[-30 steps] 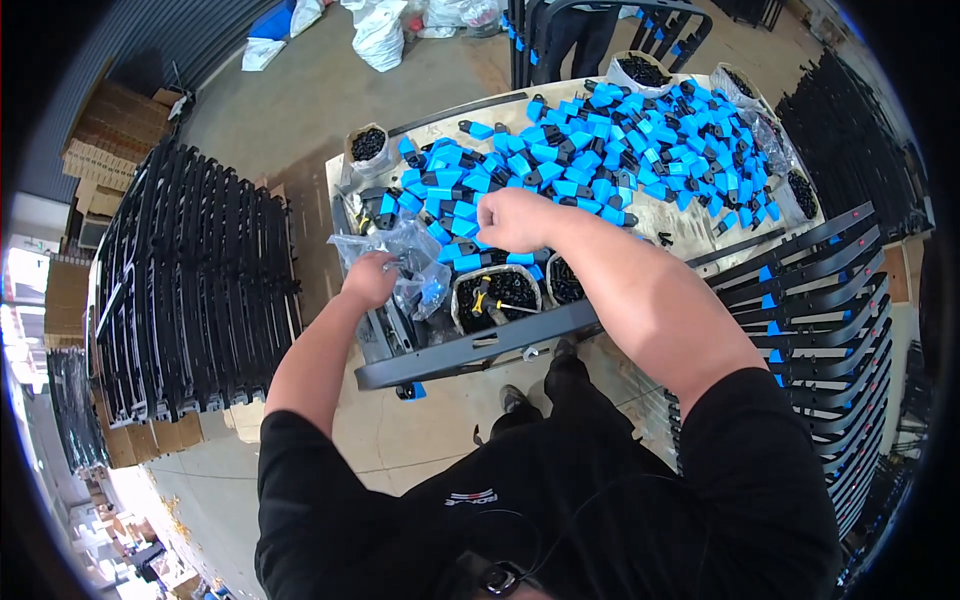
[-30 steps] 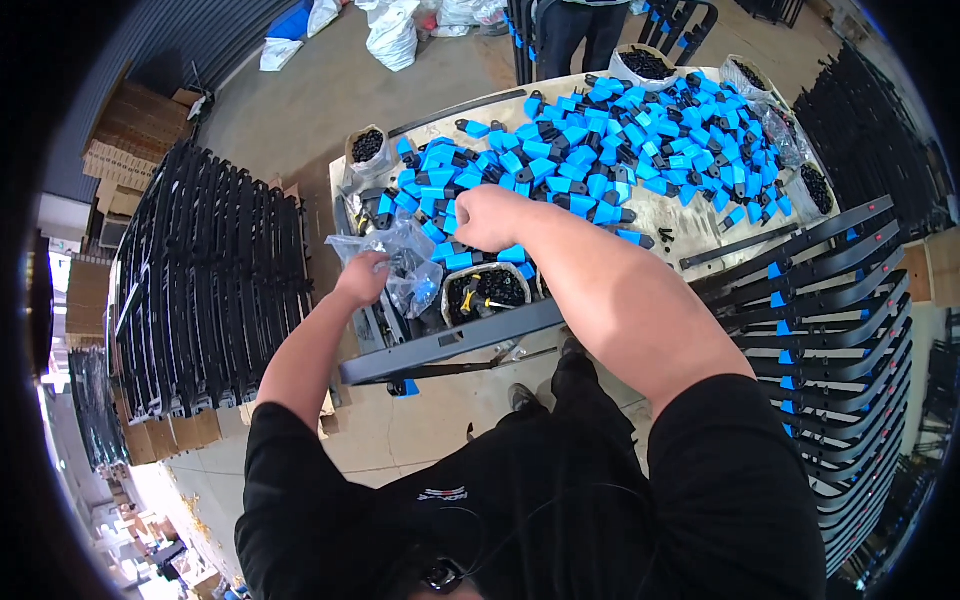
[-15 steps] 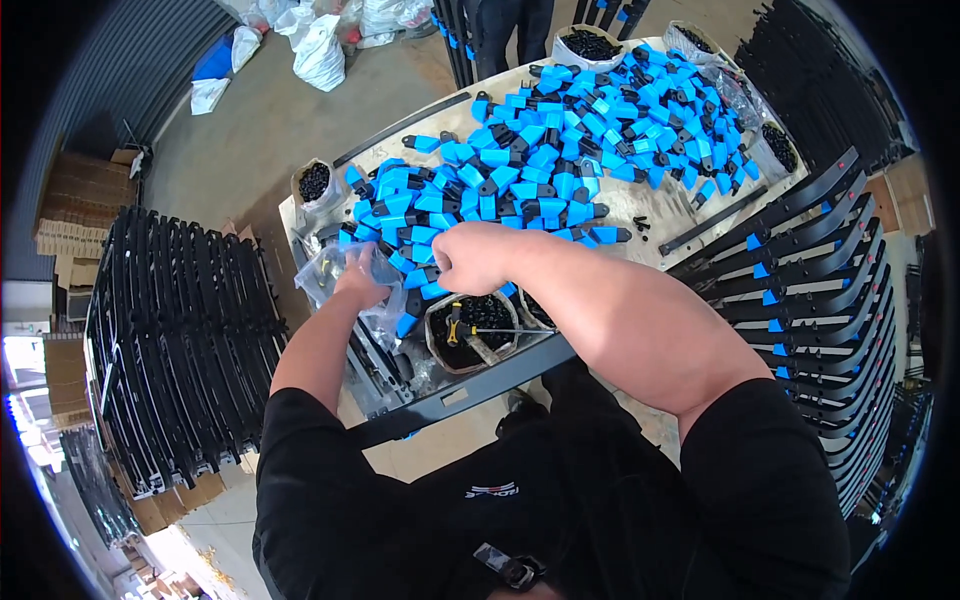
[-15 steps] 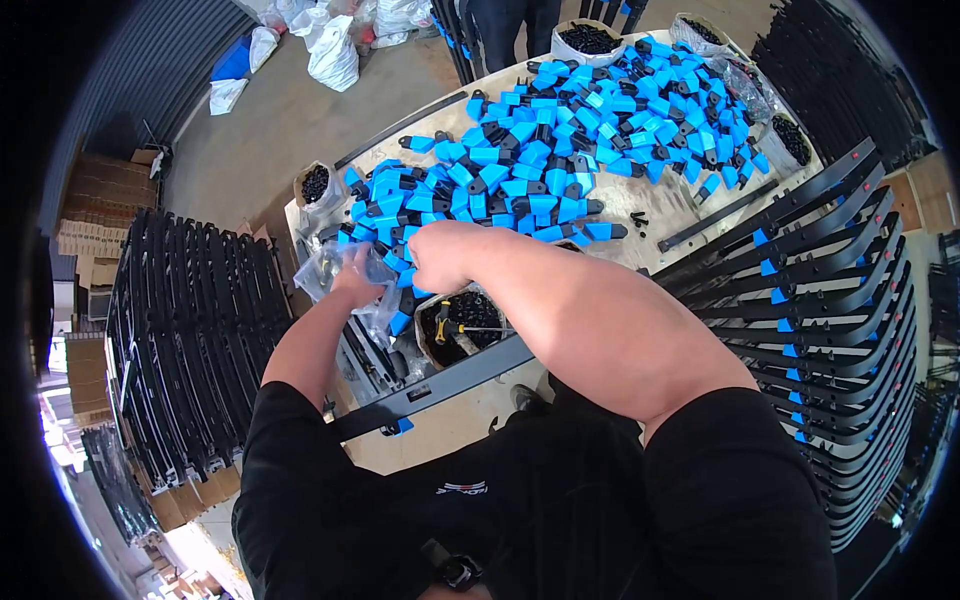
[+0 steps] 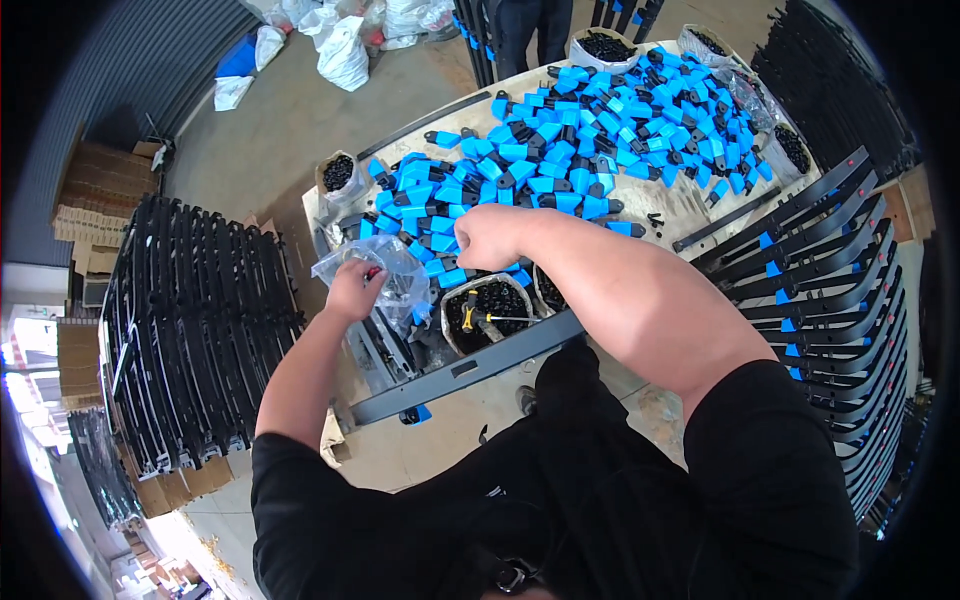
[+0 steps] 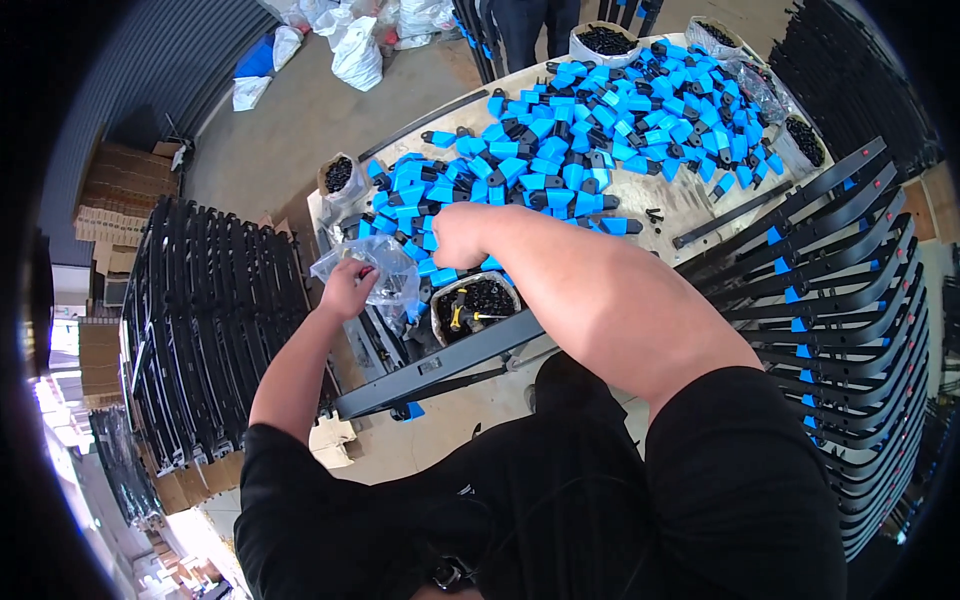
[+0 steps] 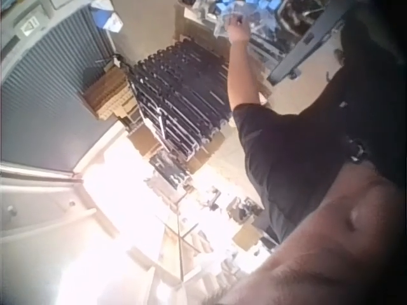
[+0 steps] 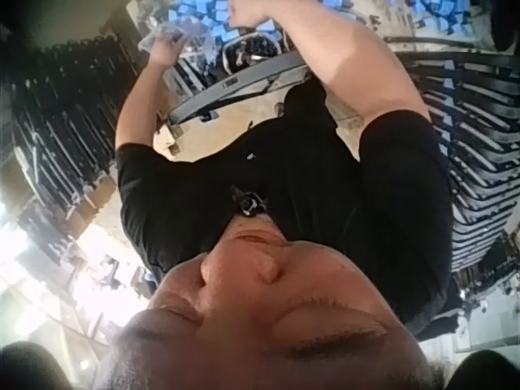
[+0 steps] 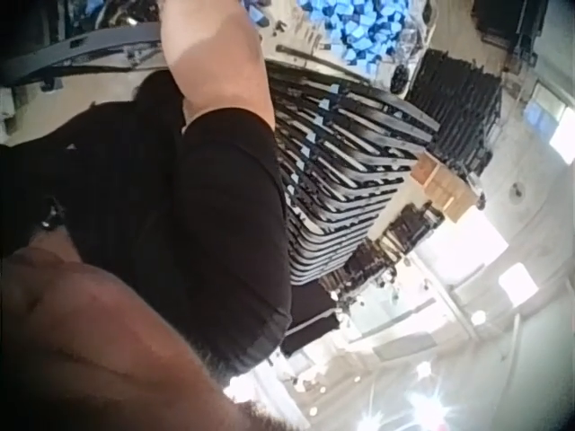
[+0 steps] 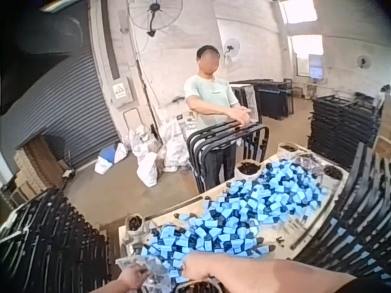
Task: Assembling black metal frames by attaching blue plastic components and tightening bolts with a tool.
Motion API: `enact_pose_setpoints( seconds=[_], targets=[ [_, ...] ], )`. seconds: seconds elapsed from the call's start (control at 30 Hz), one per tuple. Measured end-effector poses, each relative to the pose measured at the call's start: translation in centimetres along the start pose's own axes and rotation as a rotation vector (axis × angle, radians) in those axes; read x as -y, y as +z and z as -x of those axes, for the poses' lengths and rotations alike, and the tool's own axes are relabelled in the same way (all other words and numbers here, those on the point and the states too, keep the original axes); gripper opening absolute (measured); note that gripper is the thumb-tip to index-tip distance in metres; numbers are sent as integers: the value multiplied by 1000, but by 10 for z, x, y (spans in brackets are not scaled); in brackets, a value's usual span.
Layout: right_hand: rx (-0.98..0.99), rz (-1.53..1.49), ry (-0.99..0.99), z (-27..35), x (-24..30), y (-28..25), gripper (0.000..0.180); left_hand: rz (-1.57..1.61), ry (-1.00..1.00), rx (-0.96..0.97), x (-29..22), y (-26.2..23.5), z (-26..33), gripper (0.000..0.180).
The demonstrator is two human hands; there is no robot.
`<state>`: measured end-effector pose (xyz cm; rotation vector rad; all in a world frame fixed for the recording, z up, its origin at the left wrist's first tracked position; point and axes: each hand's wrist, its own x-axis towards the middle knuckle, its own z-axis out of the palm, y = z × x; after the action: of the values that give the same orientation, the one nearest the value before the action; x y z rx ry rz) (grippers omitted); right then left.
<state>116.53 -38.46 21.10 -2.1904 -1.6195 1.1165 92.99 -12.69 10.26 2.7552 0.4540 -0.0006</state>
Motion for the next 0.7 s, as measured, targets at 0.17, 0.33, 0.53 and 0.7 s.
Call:
enact_pose_setpoints(
  seconds=[0.17, 0.33, 0.53, 0.7],
  targets=[
    [-39, 16, 2, 3, -7, 0, 38, 93, 100, -102, -136, -107, 64, 25],
    [-53, 48, 31, 2, -9, 0, 39, 259, 127, -258, -220, -141, 111, 29],
    [-110, 156, 9, -5, -14, 3, 37, 889, -94, -120, -254, -118, 134, 26],
    [-101, 114, 33, -1, -14, 2, 36, 990, -251, 105, -279, -121, 139, 18]
  ],
)
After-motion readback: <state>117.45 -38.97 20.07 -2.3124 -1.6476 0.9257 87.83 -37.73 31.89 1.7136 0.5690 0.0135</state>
